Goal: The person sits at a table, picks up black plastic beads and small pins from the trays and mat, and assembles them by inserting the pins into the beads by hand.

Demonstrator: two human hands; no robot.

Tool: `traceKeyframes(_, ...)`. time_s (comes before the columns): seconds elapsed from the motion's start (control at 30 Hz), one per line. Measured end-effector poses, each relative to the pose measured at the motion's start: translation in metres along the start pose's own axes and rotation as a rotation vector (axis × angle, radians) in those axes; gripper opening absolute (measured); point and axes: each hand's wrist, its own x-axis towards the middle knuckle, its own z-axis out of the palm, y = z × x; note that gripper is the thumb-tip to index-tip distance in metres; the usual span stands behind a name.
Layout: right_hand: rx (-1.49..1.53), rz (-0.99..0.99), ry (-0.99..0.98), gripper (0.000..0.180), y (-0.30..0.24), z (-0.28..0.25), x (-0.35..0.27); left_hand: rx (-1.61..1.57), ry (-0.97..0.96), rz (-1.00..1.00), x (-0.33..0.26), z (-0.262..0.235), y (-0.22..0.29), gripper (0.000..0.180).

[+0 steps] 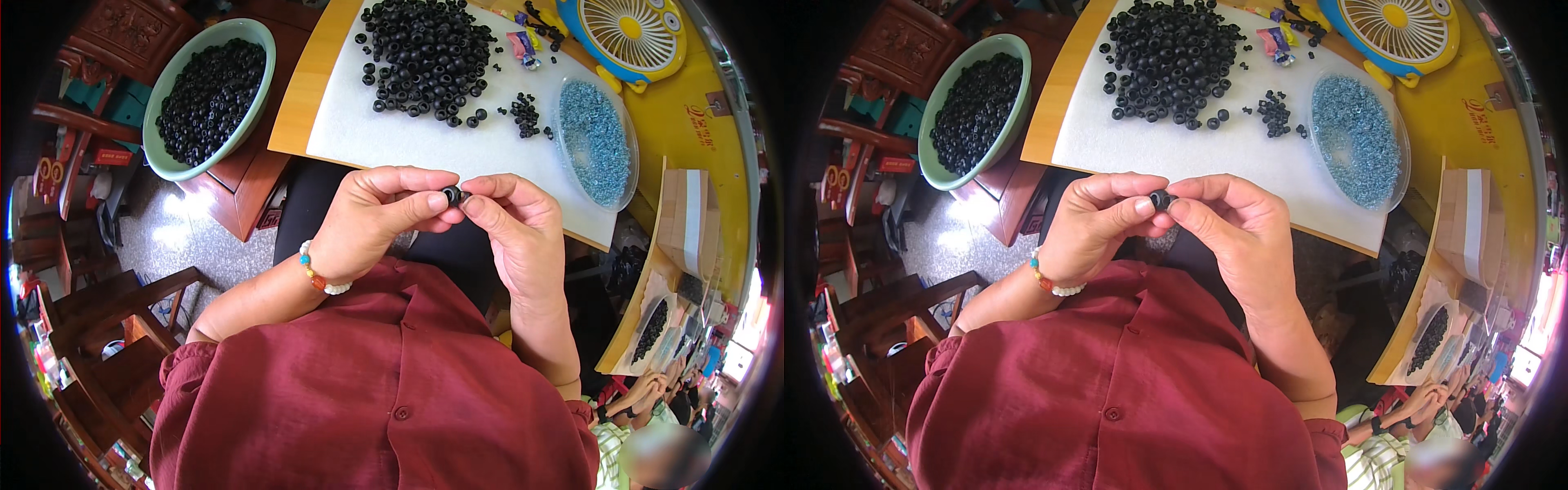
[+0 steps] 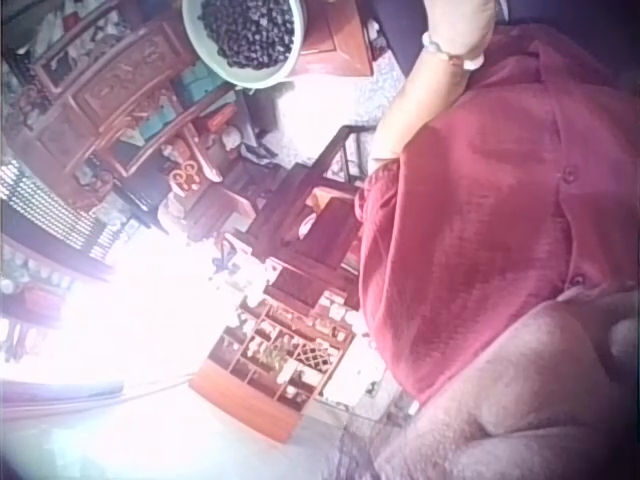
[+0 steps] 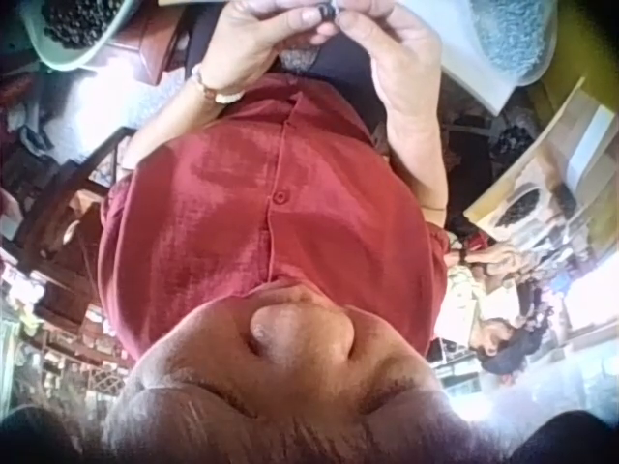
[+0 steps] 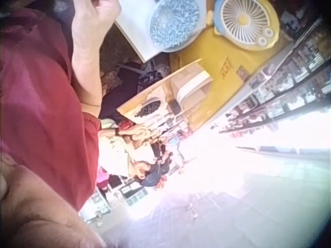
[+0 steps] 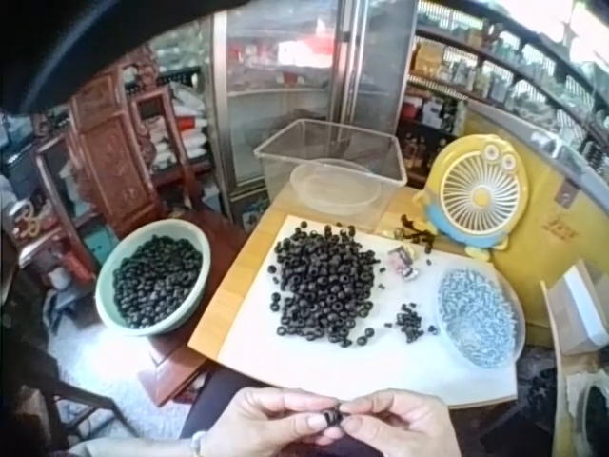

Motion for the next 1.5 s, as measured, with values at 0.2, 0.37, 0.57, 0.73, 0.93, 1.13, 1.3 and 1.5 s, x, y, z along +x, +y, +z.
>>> traceKeyframes(0.2, -0.028, 0.091, -0.043, 0.015, -0.003, -0.005, 0.001, 0.115, -0.036, 0.124, -0.001, -0.004, -0.005, 0.025)
traceKeyframes(0.37, 0.264, 0.454, -0.183, 0.018, 0.000, -0.020, 0.007, 0.470, -0.142, 0.451, 0.002, -0.010, -0.005, 0.025)
traceKeyframes(0.57, 0.472, 0.570, -0.342, 0.018, 0.012, -0.030, 0.006, 0.508, -0.283, 0.560, 0.007, -0.010, -0.003, 0.025)
traceKeyframes(0.73, 0.459, 0.640, -0.262, 0.014, 0.013, -0.022, 0.004, 0.532, -0.291, 0.436, 0.005, -0.009, -0.002, 0.024)
traceKeyframes(0.93, 0.329, 0.499, -0.214, 0.017, 0.010, -0.024, 0.006, 0.844, -0.157, 0.519, 0.008, -0.010, 0.017, 0.018)
traceKeyframes(1.13, -0.827, -0.293, 0.507, 0.015, -0.026, -0.109, 0.039, 0.820, 0.536, 0.705, 0.024, -0.091, 0.075, 0.021)
traceKeyframes(1.3, -1.502, -0.195, 0.653, 0.018, -0.038, -0.186, 0.051, 1.264, 0.885, 0.679, 0.020, -0.196, 0.120, 0.024)
traceKeyframes(1.5, -1.653, -0.085, 0.634, 0.016, -0.036, -0.184, 0.056, 1.563, 0.797, 0.908, 0.031, -0.162, 0.106, 0.022)
